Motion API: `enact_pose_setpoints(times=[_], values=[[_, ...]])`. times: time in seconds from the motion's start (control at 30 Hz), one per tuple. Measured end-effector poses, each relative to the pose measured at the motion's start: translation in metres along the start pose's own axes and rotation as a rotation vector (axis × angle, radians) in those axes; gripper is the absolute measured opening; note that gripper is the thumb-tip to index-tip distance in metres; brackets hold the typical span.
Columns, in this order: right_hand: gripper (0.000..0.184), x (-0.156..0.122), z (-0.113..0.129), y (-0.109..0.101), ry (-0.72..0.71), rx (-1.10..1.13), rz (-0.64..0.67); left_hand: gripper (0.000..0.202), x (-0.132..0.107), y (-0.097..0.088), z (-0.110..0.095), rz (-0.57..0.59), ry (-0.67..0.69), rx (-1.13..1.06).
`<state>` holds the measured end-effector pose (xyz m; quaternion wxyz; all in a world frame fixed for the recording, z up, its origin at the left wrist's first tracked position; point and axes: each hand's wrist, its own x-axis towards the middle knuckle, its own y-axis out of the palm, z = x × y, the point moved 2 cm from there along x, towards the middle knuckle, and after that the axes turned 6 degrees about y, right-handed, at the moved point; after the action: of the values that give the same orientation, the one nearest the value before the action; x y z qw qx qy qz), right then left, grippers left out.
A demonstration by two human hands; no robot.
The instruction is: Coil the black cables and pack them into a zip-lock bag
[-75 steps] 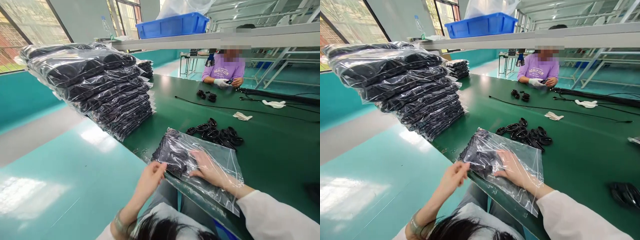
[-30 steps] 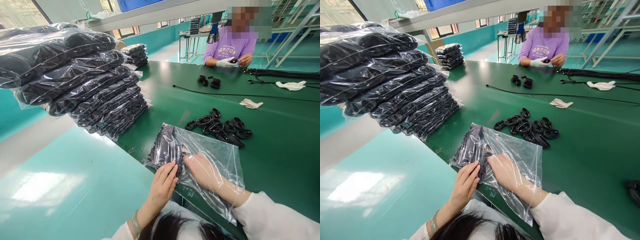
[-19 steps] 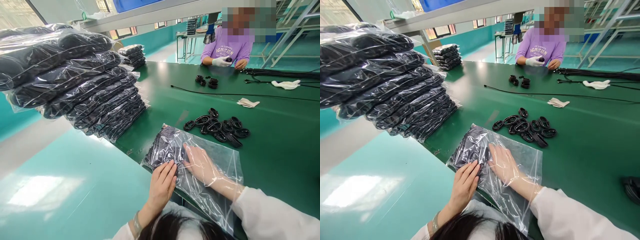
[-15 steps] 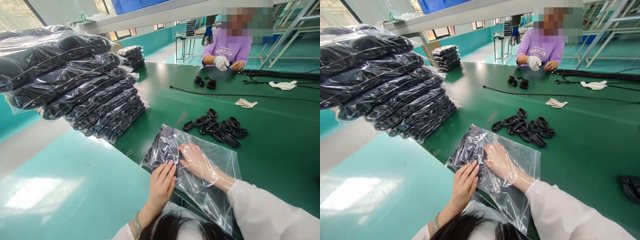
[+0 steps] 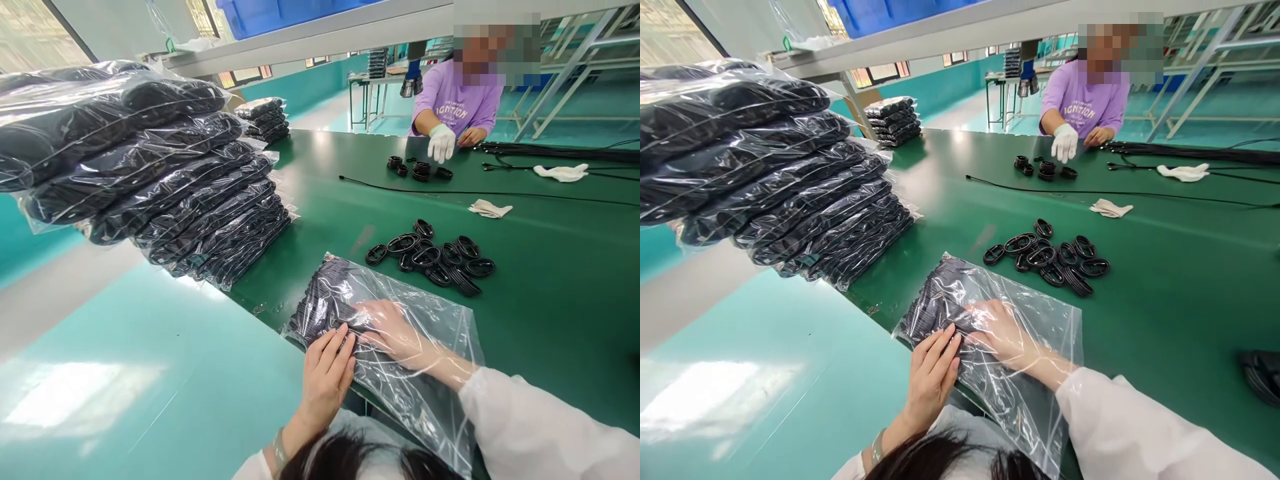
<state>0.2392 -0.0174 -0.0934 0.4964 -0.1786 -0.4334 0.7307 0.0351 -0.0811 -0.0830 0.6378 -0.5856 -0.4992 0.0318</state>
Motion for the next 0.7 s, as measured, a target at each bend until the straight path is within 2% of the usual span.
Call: enact_pose_setpoints(times=[0.17,0.27,0.33,0.4,0.47,0.53,0.6,0.7], values=[[0.052,0.012,0.005,-0.006,0.057,-0.006,-0.014,0.05,0.008,-0.009,0.0,-0.014,-0.016,-0.019],[0.058,0.012,0.001,-0.008,0.012,-0.046,0.021,0.049,0.018,-0.019,0.009,0.01,-0.043,-0.06],[0.054,0.011,-0.002,-0.009,-0.012,-0.06,0.039,0.047,0.027,-0.026,0.022,-0.011,-0.127,-0.025],[0.047,0.012,-0.004,-0.01,-0.005,-0.064,0.04,0.045,0.036,-0.03,0.04,-0.023,-0.296,0.063],[0.044,0.015,-0.005,-0.012,0.009,-0.068,0.037,0.051,0.043,-0.03,0.057,0.046,-0.481,0.1],[0.041,0.017,-0.002,-0.014,0.014,-0.064,0.04,0.062,0.048,-0.026,0.065,0.18,-0.594,0.074],[0.036,0.019,0.001,-0.017,0.016,-0.051,0.042,0.072,0.052,-0.022,0.066,0.281,-0.629,0.064],[0.031,0.021,0.004,-0.018,0.03,-0.034,0.032,0.08,0.053,-0.019,0.062,0.308,-0.628,0.117]])
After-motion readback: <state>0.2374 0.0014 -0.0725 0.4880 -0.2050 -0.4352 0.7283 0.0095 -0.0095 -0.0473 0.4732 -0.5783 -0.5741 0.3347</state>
